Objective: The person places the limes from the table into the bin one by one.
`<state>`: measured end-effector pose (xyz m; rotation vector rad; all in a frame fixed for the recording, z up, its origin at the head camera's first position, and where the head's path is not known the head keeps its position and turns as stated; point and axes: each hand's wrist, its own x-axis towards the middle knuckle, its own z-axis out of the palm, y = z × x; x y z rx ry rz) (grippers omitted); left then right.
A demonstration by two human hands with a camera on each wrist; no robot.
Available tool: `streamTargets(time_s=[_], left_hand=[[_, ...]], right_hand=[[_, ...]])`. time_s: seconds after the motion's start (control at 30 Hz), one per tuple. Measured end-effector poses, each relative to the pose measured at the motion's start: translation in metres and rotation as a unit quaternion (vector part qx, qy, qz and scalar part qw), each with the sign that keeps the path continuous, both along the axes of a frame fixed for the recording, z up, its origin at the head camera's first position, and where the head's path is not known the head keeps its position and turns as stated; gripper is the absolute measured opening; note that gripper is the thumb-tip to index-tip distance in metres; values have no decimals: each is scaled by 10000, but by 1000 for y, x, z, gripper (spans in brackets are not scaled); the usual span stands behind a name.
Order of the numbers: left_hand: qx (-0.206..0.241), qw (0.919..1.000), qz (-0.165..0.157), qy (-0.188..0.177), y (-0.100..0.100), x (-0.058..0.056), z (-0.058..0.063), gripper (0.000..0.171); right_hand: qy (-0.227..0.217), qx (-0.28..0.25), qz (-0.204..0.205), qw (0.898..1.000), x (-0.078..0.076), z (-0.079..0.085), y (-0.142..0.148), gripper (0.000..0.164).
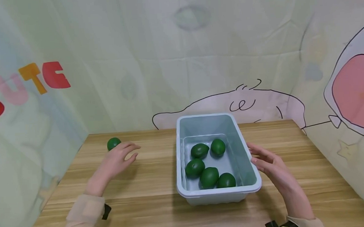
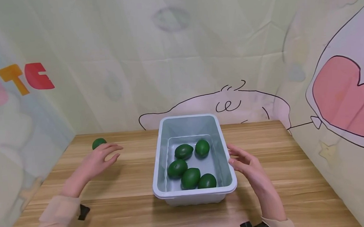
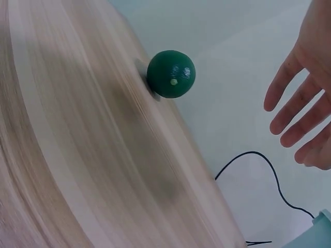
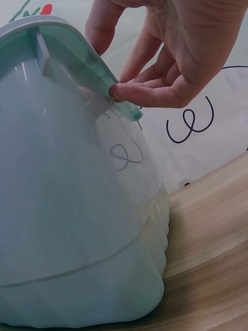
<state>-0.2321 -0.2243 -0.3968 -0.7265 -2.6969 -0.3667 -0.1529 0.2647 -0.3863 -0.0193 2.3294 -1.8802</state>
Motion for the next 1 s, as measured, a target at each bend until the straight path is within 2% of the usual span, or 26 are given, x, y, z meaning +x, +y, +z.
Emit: streamTargets(time_s=[0.17,0.6,0.77,1.0], left_hand=[[68,9997,114,-185,-7,-6,-3,29],[-42,9984,421,-362,-21,-16,-5,32],[29,9981,563,-233,-23,-18,-6,33],[181,9954,939,25,-30,-24,-12,35]], right_hand=[[45,-18,27,10000,0,0,0,57],[77,-4,35,10000,0,0,0,56],[65,19,25,10000,0,1,0,56],[40,26,22,10000,0,1,-1,56]])
